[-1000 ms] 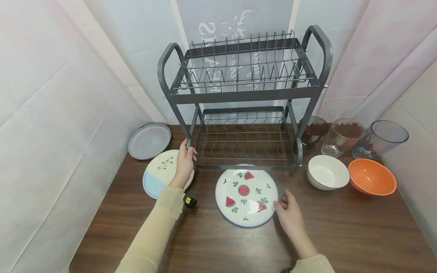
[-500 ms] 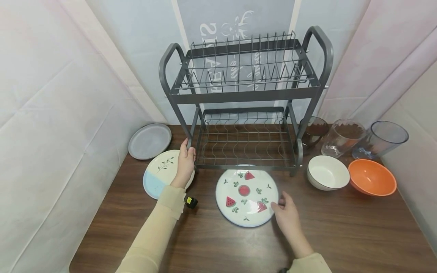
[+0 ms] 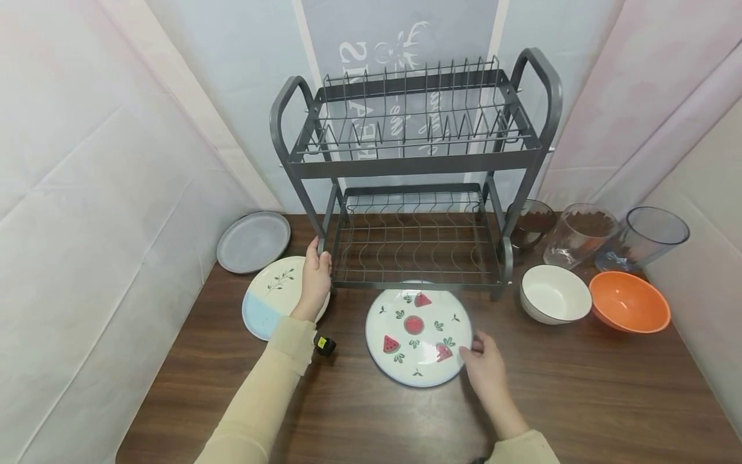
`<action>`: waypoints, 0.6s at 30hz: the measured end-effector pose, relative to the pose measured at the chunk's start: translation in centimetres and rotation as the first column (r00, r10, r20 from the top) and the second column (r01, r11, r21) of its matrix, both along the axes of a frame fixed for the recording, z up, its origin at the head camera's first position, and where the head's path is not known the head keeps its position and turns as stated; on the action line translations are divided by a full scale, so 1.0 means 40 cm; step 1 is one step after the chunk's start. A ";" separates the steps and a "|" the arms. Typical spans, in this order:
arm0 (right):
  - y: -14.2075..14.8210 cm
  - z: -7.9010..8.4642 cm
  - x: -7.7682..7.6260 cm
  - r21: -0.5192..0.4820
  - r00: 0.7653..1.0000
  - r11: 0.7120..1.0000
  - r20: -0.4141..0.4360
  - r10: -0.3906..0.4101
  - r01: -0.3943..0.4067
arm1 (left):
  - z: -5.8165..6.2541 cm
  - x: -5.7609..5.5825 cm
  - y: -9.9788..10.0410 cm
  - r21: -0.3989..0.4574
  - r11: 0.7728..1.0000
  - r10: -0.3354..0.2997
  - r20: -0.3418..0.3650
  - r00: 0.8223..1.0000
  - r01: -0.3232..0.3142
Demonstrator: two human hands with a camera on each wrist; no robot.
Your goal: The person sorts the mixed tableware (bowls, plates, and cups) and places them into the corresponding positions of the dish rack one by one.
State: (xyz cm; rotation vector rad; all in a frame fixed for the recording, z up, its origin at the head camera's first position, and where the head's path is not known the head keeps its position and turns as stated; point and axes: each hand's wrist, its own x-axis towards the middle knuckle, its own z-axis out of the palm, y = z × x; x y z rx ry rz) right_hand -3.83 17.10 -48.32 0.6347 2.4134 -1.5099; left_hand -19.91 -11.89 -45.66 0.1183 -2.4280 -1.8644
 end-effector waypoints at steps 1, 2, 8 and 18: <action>0.000 -0.002 0.000 0.002 1.000 1.000 -0.003 -0.009 0.009 | 0.001 0.000 0.000 0.009 1.000 -0.006 0.005 1.000 0.006; 0.000 -0.005 -0.001 0.006 1.000 1.000 -0.008 -0.014 0.014 | 0.003 0.002 0.001 0.014 1.000 -0.011 0.010 1.000 0.011; 0.005 -0.018 -0.006 0.045 0.999 0.999 -0.029 -0.027 0.028 | 0.040 0.021 0.009 0.026 0.999 -0.024 0.010 1.000 0.024; 0.002 -0.030 -0.024 0.108 0.999 0.994 -0.034 -0.023 0.026 | 0.040 0.020 0.003 0.039 0.999 -0.025 -0.013 1.000 0.025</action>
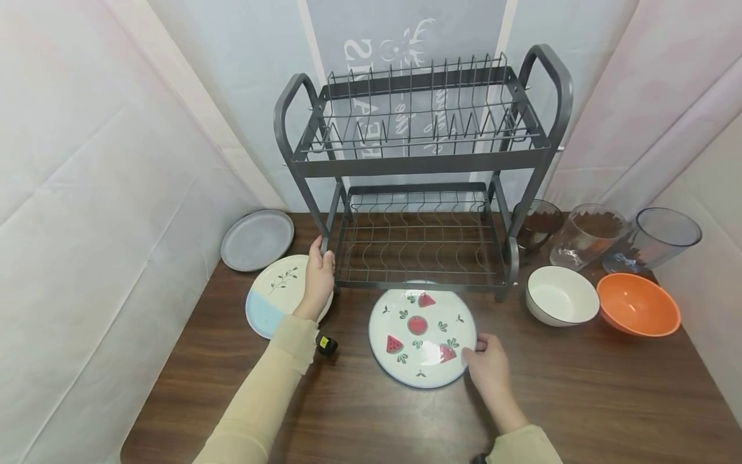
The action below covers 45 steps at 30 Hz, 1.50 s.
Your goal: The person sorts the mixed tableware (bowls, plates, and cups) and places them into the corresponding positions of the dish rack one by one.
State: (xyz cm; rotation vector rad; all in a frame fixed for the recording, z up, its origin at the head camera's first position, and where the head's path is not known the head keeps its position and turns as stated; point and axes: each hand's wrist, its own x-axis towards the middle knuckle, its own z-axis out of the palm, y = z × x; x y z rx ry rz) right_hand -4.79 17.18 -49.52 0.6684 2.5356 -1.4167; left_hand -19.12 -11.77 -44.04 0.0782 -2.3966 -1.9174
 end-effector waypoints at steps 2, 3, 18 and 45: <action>0.001 -0.001 -0.001 0.032 1.000 0.999 -0.004 0.007 -0.007 | -0.018 -0.009 -0.004 0.006 1.000 -0.001 0.001 1.000 0.001; 0.001 -0.003 -0.002 0.051 1.000 0.999 -0.003 0.010 -0.010 | -0.028 -0.014 -0.005 0.008 1.000 0.000 0.000 1.000 0.000; 0.001 -0.010 0.008 0.097 1.000 0.995 -0.021 0.018 -0.016 | -0.040 -0.018 -0.002 -0.028 0.999 0.029 -0.030 0.999 -0.030; -0.005 0.011 0.031 -0.367 0.989 0.926 0.146 -0.032 0.084 | -0.042 -0.018 -0.003 -0.056 0.998 0.034 -0.039 0.999 -0.036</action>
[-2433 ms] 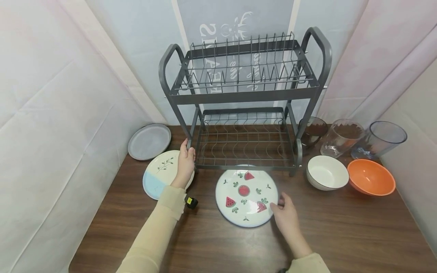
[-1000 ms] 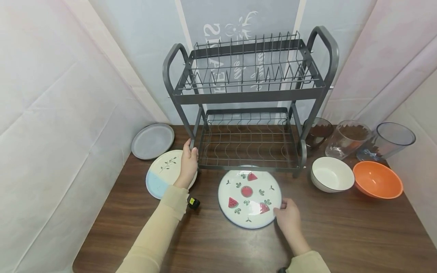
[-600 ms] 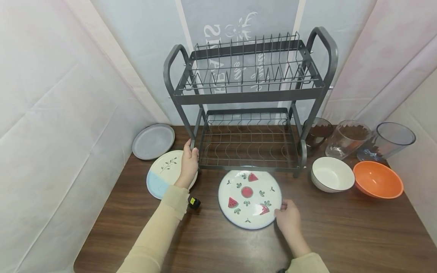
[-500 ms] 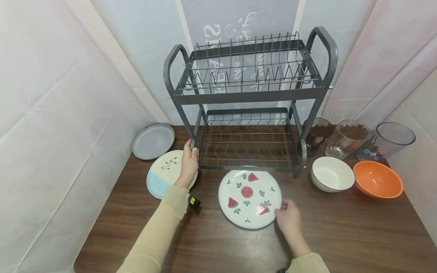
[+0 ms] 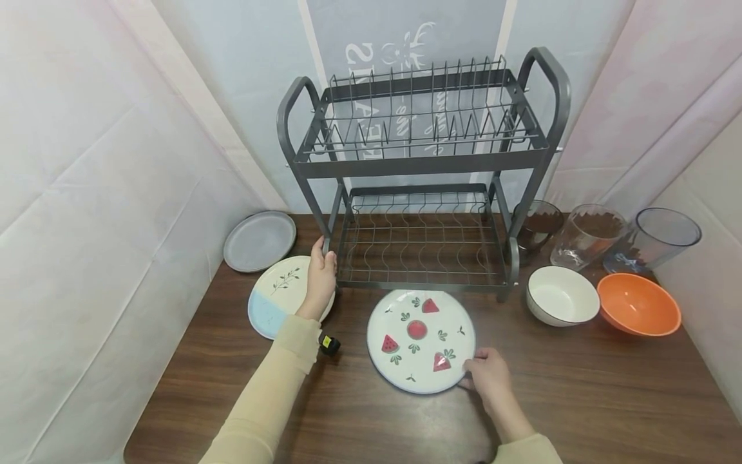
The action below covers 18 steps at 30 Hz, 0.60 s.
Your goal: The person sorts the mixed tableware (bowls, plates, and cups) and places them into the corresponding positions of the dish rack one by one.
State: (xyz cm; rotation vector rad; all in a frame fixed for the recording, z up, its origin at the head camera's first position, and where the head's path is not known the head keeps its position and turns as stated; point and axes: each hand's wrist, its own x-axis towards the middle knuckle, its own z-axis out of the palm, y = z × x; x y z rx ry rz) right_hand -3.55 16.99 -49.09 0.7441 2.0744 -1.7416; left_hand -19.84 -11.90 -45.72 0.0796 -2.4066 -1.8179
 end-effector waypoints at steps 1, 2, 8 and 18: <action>-0.002 -0.001 0.002 -0.035 1.000 0.999 0.014 -0.002 0.002 | -0.001 0.000 0.000 0.002 1.000 0.000 0.000 1.000 0.000; -0.004 -0.003 0.003 -0.070 1.000 0.998 0.020 0.004 -0.003 | -0.002 0.000 -0.001 0.002 1.000 0.000 0.000 1.000 0.000; -0.019 -0.009 0.014 -0.167 0.999 0.985 0.035 0.034 -0.028 | -0.004 0.000 0.001 0.010 1.000 0.006 -0.003 1.000 -0.006; -0.025 0.005 0.030 -0.309 0.996 0.950 0.060 0.062 -0.040 | -0.007 -0.002 0.001 0.017 1.000 0.008 -0.005 1.000 -0.008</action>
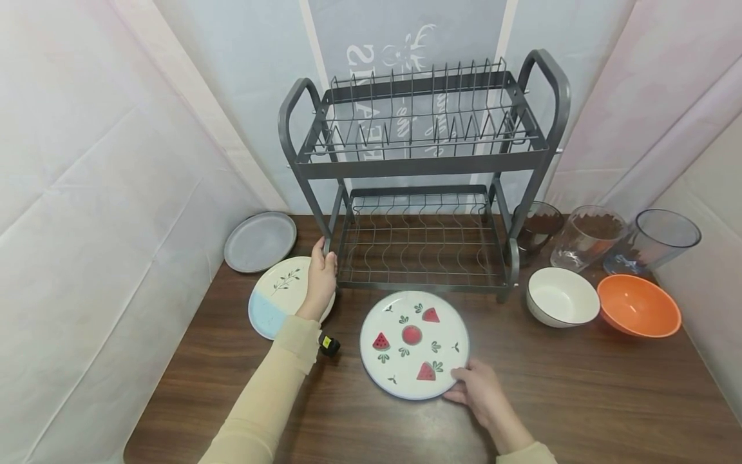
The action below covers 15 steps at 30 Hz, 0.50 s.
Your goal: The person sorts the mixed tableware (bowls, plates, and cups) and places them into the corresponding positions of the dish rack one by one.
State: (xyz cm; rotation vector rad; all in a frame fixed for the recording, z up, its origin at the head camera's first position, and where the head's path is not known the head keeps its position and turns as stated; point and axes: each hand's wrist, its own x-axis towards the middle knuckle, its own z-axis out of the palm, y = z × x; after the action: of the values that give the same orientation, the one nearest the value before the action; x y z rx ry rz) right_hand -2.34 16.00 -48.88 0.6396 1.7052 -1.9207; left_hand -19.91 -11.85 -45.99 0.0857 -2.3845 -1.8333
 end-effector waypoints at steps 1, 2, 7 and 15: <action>-0.001 -0.001 0.000 -0.001 1.000 1.000 -0.003 0.004 -0.004 | 0.000 0.000 0.000 -0.007 1.000 0.004 0.005 1.000 -0.004; -0.001 -0.001 0.001 -0.001 1.000 1.000 -0.005 0.009 -0.009 | -0.001 0.000 0.000 -0.015 1.000 0.007 0.010 1.000 -0.007; -0.003 0.000 0.004 0.006 1.000 1.000 0.002 0.005 -0.005 | -0.001 0.000 0.000 -0.016 1.000 0.000 0.024 1.000 0.001; 0.002 0.002 0.021 -0.012 0.998 0.998 -0.020 0.056 -0.057 | 0.000 0.002 -0.003 -0.012 1.000 -0.007 0.022 1.000 0.007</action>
State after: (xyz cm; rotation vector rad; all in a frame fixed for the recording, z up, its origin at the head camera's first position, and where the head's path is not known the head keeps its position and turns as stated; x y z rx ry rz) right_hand -1.52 16.08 -48.79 0.5635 1.7035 -1.9034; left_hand -19.85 -11.99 -45.97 0.0961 -2.4134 -1.8298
